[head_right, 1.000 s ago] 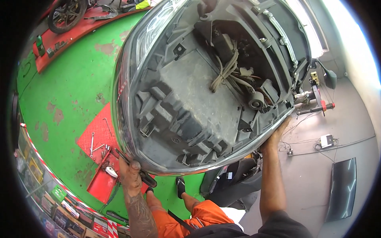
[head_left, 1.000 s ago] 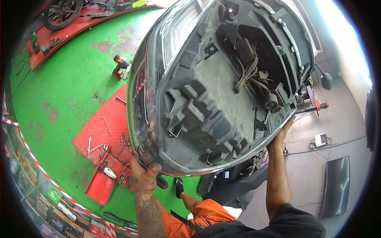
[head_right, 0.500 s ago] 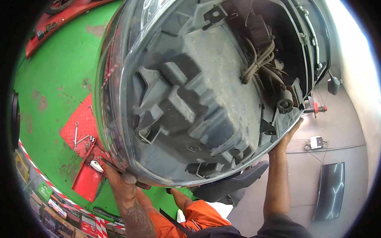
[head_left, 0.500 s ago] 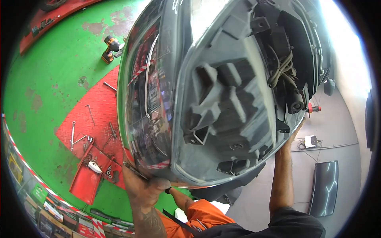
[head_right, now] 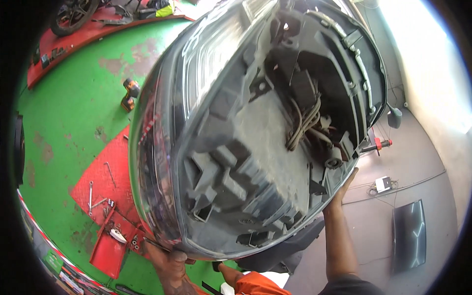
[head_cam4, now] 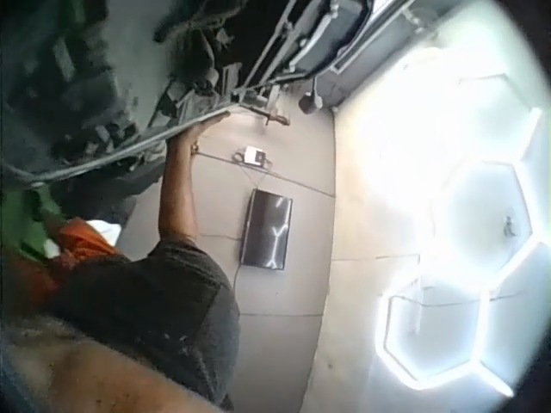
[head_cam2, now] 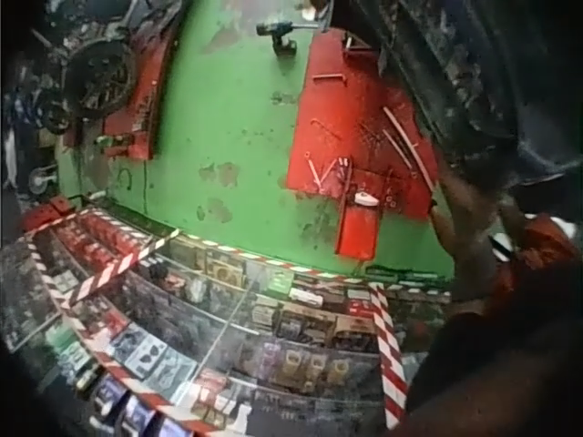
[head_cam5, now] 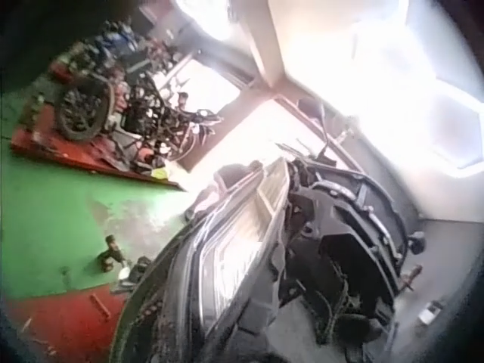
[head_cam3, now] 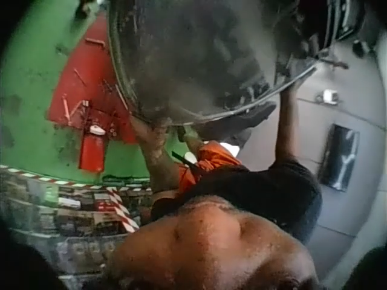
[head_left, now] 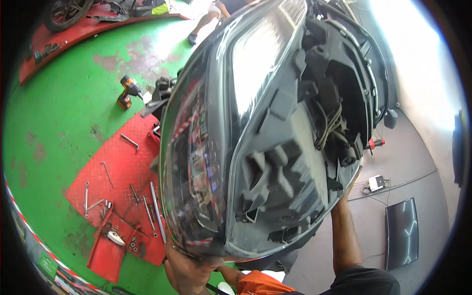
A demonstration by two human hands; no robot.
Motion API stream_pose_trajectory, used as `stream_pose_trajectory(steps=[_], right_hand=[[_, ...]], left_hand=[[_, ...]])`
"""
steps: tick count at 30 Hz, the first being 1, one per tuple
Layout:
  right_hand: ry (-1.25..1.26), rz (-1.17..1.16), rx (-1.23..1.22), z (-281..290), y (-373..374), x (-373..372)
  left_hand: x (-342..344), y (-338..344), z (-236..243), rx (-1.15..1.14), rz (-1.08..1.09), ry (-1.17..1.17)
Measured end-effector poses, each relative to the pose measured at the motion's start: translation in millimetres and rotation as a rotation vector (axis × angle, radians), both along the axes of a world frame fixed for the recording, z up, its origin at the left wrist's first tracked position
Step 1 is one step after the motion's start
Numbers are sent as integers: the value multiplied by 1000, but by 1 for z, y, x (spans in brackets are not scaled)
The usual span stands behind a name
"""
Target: Removing and adjusting parts of a motorcycle front fairing using hand tools.
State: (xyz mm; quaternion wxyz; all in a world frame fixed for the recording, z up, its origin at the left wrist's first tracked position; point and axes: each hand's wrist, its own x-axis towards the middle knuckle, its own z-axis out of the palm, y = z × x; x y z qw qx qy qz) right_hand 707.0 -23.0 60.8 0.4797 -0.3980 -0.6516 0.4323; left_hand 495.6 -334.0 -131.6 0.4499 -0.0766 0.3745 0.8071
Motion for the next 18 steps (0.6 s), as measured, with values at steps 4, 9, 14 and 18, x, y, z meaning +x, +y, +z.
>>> stream_pose_trajectory(steps=[4,9,14,18], right_hand=[[56,19,-64,12,-6,-1],[99,7,-182,4,9,31],[-121,-49,32,-13,10,61],[-431,-151,323,-17,7,72]], left_hand=[[8,-2,8,-34,43,-7],[13,3,-5,24,182,3],[-13,10,24,157,184,-116],[2,7,7,96,128,-47]])
